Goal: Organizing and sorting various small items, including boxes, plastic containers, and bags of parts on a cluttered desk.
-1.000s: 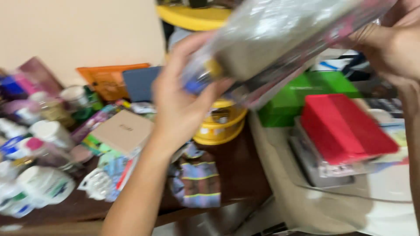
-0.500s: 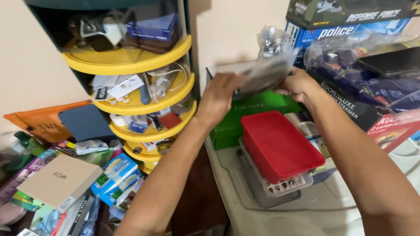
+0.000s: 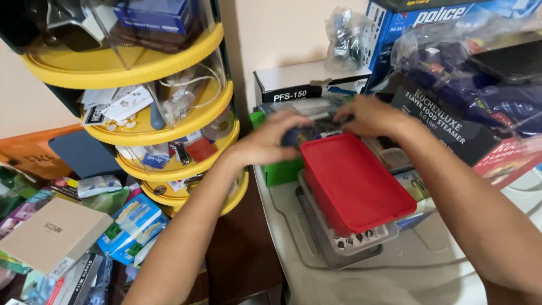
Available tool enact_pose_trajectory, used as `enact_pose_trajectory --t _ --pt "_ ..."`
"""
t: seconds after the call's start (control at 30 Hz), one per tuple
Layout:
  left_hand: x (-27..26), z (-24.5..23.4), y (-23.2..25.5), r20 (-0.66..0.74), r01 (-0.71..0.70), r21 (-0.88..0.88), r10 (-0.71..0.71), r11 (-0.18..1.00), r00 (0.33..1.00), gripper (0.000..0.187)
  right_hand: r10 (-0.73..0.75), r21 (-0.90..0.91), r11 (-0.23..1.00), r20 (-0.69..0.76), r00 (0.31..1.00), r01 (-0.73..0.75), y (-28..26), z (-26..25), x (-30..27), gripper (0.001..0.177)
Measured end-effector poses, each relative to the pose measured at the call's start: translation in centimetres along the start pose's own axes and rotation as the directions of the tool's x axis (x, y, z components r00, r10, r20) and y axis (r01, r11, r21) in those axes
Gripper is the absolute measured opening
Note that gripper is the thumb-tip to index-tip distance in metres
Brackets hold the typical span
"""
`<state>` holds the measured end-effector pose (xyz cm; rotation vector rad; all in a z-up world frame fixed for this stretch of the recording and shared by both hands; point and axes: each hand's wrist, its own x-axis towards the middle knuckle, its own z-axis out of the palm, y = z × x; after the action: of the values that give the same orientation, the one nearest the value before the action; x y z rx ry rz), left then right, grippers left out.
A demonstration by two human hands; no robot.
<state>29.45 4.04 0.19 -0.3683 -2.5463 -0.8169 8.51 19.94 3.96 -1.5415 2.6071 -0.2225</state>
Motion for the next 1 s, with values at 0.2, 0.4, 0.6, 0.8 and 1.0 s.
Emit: enact_pose_trajectory --t 0.2,0.4,0.6,0.8,1.0 --pt "0.7 0.6 1.0 -0.089 0.695 0.051 -0.690 0.717 0.718 0.088 0.253 0.065 0.966 -0.036 0.967 -0.251 4.5 2.3 2.8 0.060" --pt "2.7 4.3 -4.6 -0.105 0.553 -0.009 -0.551 0.833 0.828 0.088 0.224 0.000 0.974 -0.106 0.969 -0.225 7.2 4.0 4.9 0.048" --pt "2.1 3.5 -1.6 -0.072 0.527 -0.133 -0.538 0.840 0.840 0.080 0.193 -0.107 0.972 -0.150 0.970 -0.210 5.6 2.5 3.0 0.051" --pt "-2.0 0.9 -0.2 0.004 0.536 0.217 -0.549 0.816 0.836 0.064 -0.290 -0.378 0.906 -0.224 0.930 0.191 7.5 2.9 4.7 0.051" --pt "-12.5 -7.1 11.0 -0.122 0.505 0.209 -0.490 0.838 0.863 0.022 -0.385 -0.253 0.916 -0.347 0.855 0.310 -13.6 -1.8 -8.8 0.026"
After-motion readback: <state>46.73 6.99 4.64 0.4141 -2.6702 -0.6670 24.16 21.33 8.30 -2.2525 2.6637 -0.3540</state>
